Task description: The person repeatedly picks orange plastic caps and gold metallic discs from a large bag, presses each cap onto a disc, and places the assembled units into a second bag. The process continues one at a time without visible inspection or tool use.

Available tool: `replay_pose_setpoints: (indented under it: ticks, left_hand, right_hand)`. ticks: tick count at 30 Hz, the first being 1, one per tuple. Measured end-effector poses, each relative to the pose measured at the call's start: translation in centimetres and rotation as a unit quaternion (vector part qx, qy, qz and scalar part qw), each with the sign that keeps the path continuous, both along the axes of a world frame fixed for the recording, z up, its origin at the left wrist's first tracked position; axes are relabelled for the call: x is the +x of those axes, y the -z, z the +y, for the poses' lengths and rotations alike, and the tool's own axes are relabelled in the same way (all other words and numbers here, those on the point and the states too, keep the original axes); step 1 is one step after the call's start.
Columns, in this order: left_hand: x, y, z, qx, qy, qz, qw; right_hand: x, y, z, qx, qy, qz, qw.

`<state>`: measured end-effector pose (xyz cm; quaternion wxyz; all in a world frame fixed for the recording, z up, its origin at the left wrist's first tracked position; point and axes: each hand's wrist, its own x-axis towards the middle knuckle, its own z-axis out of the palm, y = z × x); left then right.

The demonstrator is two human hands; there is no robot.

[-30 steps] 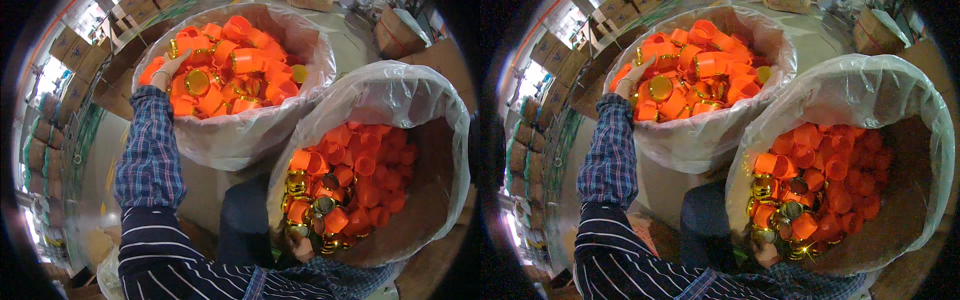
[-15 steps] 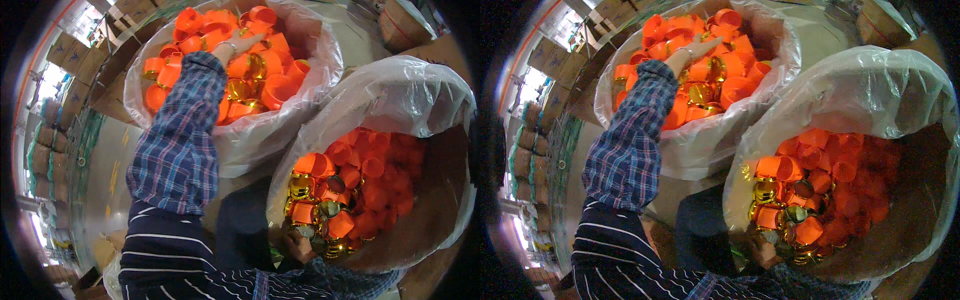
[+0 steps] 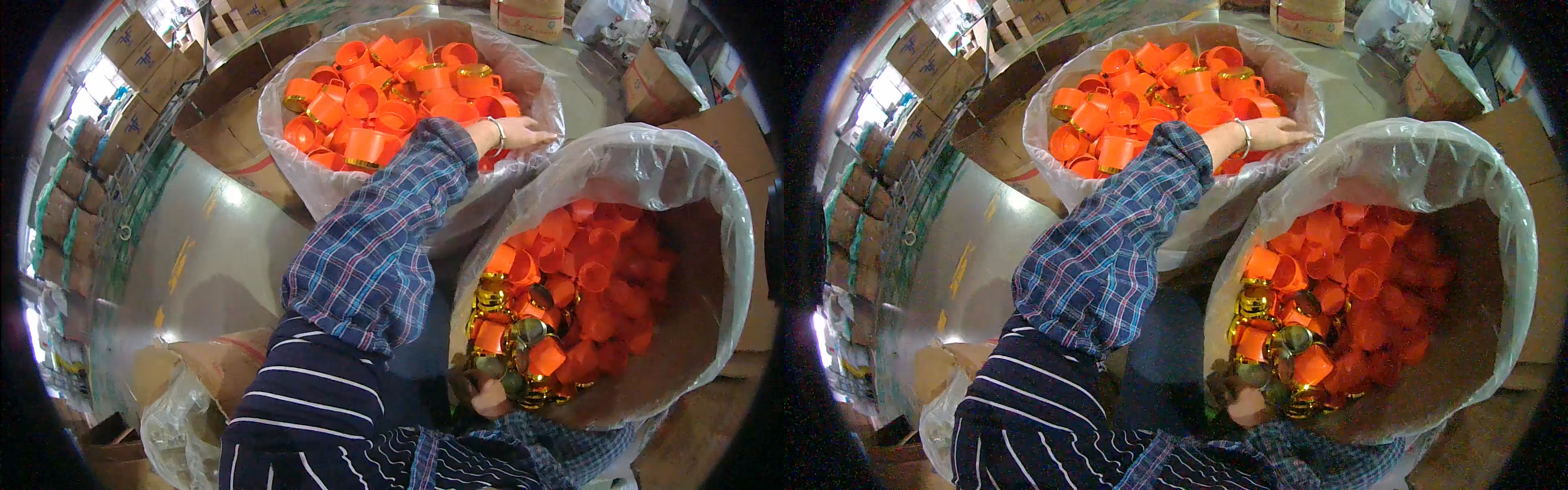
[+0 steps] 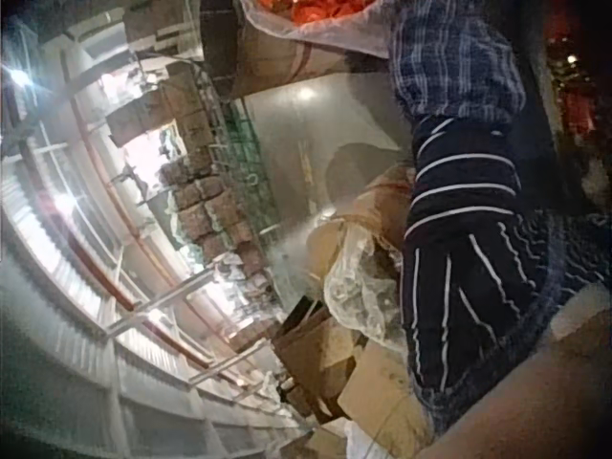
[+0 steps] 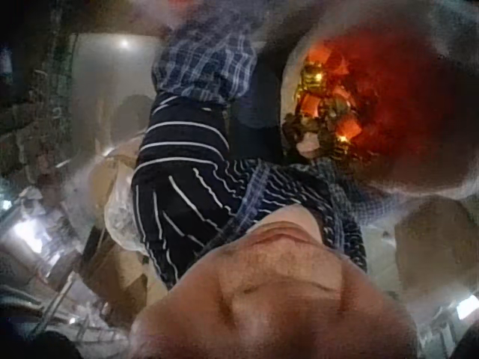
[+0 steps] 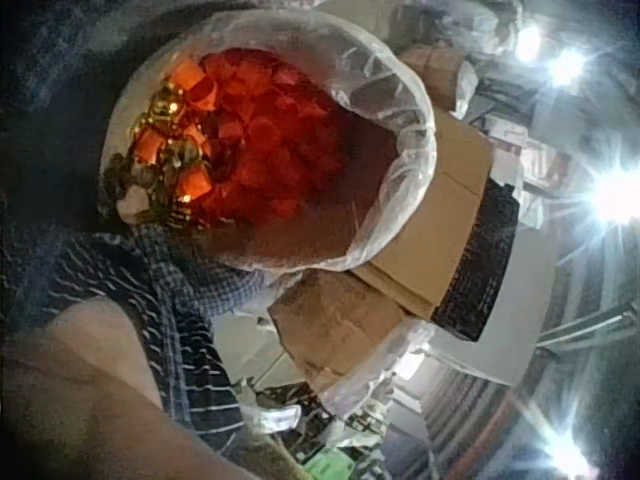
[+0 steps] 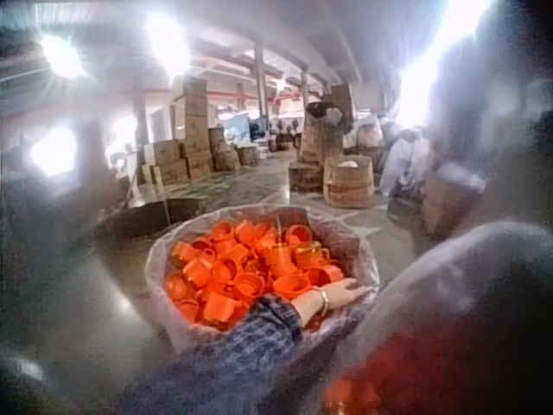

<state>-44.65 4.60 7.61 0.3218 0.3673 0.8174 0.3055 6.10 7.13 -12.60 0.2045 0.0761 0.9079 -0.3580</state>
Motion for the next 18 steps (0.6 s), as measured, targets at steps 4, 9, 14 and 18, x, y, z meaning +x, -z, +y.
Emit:
replay_pose_setpoints:
  ticks: [4, 9, 14, 18]
  left_hand:
    - [3.5, -1.7, -0.4, 0.036, -0.001, 0.192, 0.981]
    - [10.3, -4.9, -3.8, 0.125, -0.12, 0.309, 0.935]
    - [20.8, -3.6, -7.3, 0.488, -0.223, 0.199, 0.82]
    - [29.5, 1.5, -7.8, 0.446, -0.264, -0.004, 0.855]
  right_hand:
    - [1.1, -0.9, -0.3, -0.038, -0.021, -0.01, 0.999]
    - [2.0, -2.2, -1.0, 0.029, -0.059, -0.027, 0.997]
    - [2.1, -2.7, -1.1, 0.049, -0.121, -0.03, 0.991]
    - [3.4, -3.2, 0.5, -0.024, -0.08, 0.052, 0.995]
